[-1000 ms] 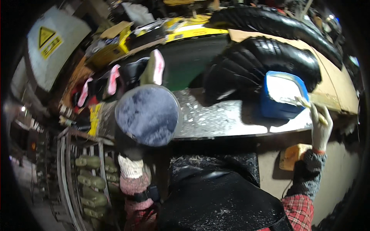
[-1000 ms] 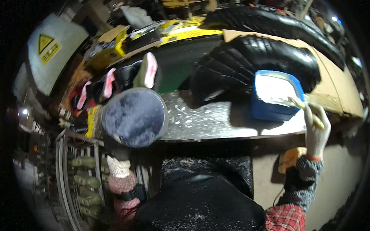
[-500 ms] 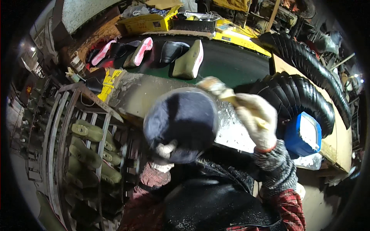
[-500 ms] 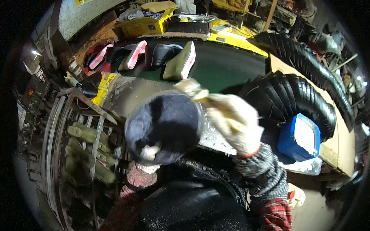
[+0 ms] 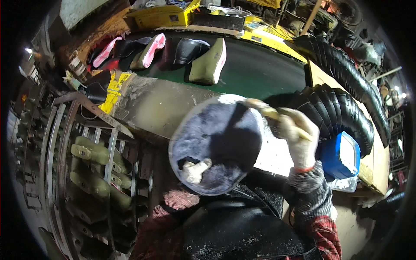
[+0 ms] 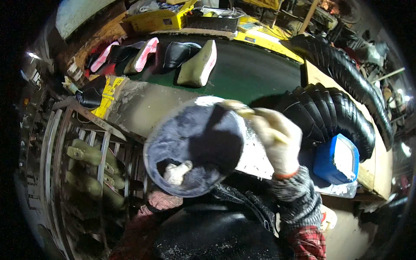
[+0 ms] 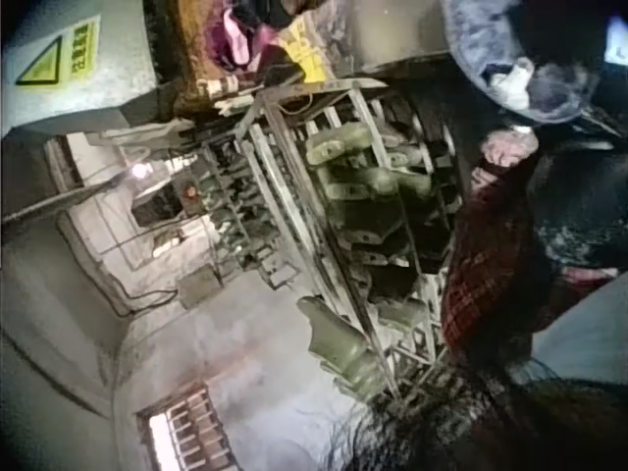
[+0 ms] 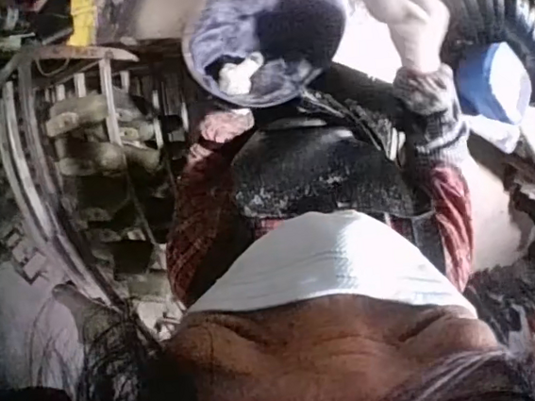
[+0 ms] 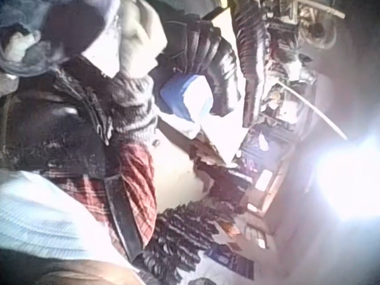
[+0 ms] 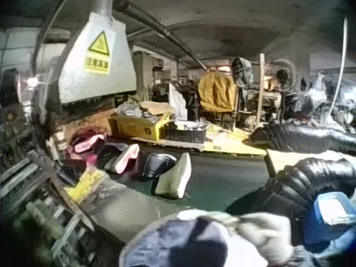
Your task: The recorder is applying glue to the bottom of pink shoe insoles and black boot liners using a brush in a shoe manufacturing facility.
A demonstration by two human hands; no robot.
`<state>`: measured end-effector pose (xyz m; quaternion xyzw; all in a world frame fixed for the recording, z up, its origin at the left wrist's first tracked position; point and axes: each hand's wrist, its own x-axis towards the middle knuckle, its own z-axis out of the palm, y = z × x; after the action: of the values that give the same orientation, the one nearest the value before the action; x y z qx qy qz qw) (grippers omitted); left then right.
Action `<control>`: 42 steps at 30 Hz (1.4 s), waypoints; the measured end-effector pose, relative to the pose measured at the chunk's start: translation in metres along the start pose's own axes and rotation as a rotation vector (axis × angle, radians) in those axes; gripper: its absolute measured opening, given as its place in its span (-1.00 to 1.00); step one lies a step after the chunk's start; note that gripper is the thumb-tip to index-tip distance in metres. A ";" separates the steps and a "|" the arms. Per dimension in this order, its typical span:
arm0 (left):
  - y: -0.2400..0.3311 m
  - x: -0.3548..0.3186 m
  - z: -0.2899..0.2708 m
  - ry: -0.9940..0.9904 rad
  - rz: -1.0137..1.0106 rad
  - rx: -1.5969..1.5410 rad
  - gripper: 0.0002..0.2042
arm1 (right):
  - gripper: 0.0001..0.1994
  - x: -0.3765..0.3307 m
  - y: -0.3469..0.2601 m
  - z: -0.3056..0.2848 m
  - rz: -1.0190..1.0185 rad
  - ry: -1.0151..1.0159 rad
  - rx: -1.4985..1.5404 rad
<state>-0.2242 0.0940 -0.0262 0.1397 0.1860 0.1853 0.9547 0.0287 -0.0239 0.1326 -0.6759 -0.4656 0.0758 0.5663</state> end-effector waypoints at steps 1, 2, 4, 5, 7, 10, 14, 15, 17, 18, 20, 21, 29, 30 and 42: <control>-0.004 0.007 0.009 -0.018 -0.019 0.007 -0.55 | -0.74 0.007 -0.021 0.017 -0.246 -0.097 -0.076; -0.006 0.011 0.016 -0.029 -0.034 0.023 -0.55 | -0.74 0.009 -0.047 0.032 -0.488 -0.197 -0.149; -0.004 0.007 0.019 -0.023 -0.034 0.061 -0.56 | -0.73 -0.007 -0.088 0.052 -0.477 -0.554 -0.314; -0.006 0.006 0.023 -0.028 -0.044 0.084 -0.56 | -0.73 -0.024 -0.090 0.050 -0.601 -0.462 -0.231; -0.006 -0.002 0.028 -0.037 -0.049 0.141 -0.56 | -0.70 -0.037 -0.100 0.036 -0.683 -0.571 -0.070; -0.004 -0.008 0.027 -0.041 -0.039 0.224 -0.57 | -0.68 -0.067 -0.060 0.010 -0.591 -0.730 0.290; 0.019 -0.021 0.032 -0.011 0.021 0.370 -0.57 | -0.80 -0.090 -0.042 -0.053 0.417 -0.645 0.497; 0.023 -0.025 0.031 0.000 0.030 0.399 -0.57 | -0.80 -0.104 -0.025 -0.065 0.379 -0.406 0.255; 0.024 -0.026 0.032 0.003 0.053 0.446 -0.58 | -0.83 -0.132 -0.018 -0.081 0.420 -0.036 0.250; 0.021 -0.022 0.032 -0.001 0.060 0.455 -0.58 | -0.82 -0.137 -0.018 -0.082 0.235 -0.107 0.241; 0.013 -0.026 0.035 0.027 0.090 0.482 -0.58 | -0.81 -0.130 -0.025 -0.091 -0.279 -0.416 -0.069; 0.010 -0.030 0.035 0.044 0.104 0.498 -0.58 | -0.81 -0.131 -0.011 -0.095 0.012 -0.362 0.057; -0.007 -0.041 0.051 0.112 0.234 0.730 -0.59 | -0.77 -0.076 0.032 -0.118 -0.521 0.130 -0.136; -0.010 -0.043 0.054 0.124 0.267 0.808 -0.60 | -0.75 -0.083 0.034 -0.114 -0.533 0.034 -0.153; 0.008 0.144 0.132 0.007 0.776 1.239 -0.63 | -0.92 -0.139 0.098 -0.107 0.519 0.016 0.565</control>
<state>-0.0493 0.1333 0.0503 0.7094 0.1968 0.3715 0.5657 0.0722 -0.1899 0.0290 -0.5891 -0.2354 0.3365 0.6959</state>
